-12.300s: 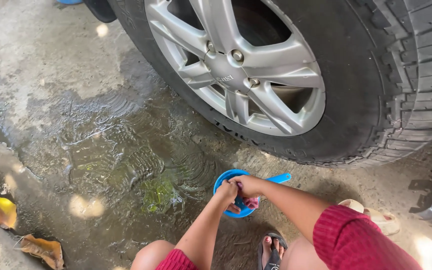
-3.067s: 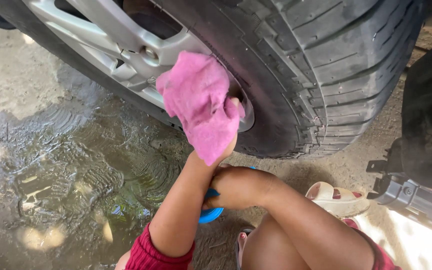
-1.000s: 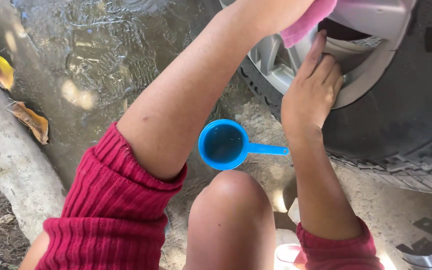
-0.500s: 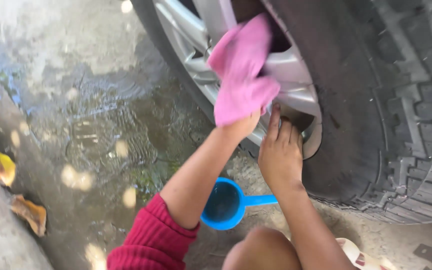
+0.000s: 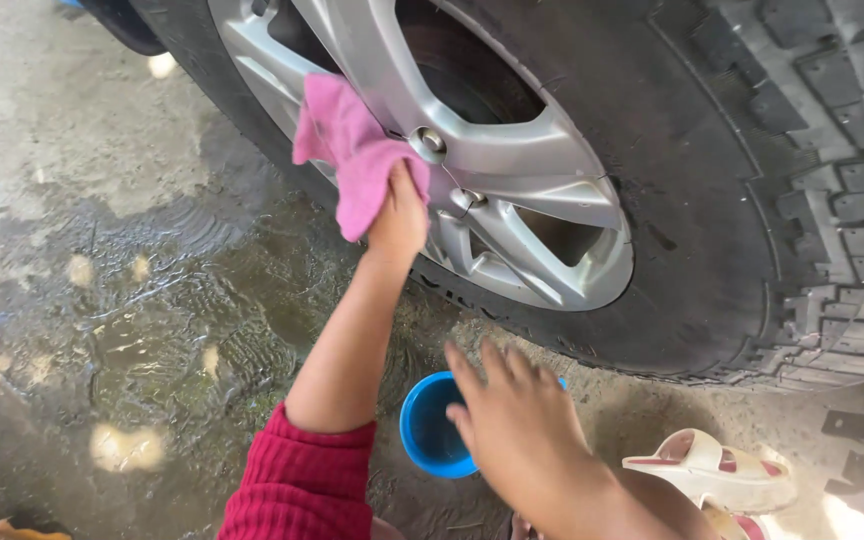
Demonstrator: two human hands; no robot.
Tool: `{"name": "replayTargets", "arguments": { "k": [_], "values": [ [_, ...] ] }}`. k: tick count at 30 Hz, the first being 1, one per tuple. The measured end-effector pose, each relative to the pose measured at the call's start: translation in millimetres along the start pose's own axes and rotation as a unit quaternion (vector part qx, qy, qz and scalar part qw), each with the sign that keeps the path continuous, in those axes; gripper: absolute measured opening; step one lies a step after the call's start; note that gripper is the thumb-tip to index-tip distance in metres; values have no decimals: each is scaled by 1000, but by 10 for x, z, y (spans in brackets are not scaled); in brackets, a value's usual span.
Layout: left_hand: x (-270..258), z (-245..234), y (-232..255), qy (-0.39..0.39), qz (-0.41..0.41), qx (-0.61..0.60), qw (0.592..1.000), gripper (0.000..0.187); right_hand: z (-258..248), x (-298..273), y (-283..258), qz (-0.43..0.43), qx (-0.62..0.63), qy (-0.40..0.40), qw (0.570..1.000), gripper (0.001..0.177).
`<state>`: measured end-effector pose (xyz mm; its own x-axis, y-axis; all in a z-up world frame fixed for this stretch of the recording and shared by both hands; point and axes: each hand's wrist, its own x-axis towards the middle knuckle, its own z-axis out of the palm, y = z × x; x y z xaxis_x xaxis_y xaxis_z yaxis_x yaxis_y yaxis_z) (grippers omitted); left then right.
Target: The person wipes the rear and side panels of a dark car using a pink cloth and water from a blue scoop. They then move to the rear wheel and clean the silver rim and tire with the same cloth and water.
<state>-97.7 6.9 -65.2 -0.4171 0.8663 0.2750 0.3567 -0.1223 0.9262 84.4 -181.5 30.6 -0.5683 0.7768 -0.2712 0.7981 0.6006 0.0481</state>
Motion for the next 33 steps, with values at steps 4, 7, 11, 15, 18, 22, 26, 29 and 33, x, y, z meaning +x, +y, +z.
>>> {"name": "replayTargets", "arguments": {
  "k": [4, 7, 11, 15, 18, 22, 26, 29, 33],
  "values": [
    [217, -195, -41, -18, 3, -2, 1000, 62, 341, -100, 11, -28, 60, -72, 995, 73],
    [264, -145, -325, -499, 261, 320, 762, 87, 279, 1, 50, -25, 47, -78, 996, 75],
    [27, 75, -536, -125, 233, 252, 931, 11, 193, 93, 3, -59, 88, -45, 993, 73],
    [103, -170, -241, -111, 58, 155, 980, 41, 253, 228, -66, -110, 141, -84, 980, 69],
    [228, -319, 201, -113, 47, 42, 992, 53, 282, 269, -75, -124, 132, -64, 981, 72],
    [289, -293, -73, -107, 22, 23, 994, 65, 286, 296, -11, -127, 139, -88, 978, 73],
    [355, -325, -98, -122, -22, 168, 978, 53, 328, 288, 53, -136, 146, -64, 978, 70],
    [392, -292, -90, -93, -27, 234, 967, 46, 397, 296, 115, -135, 142, -56, 979, 71],
    [553, -390, -169, -229, 256, 215, 914, 35, 362, 282, 164, -137, 171, -64, 974, 70]
  ]
}}
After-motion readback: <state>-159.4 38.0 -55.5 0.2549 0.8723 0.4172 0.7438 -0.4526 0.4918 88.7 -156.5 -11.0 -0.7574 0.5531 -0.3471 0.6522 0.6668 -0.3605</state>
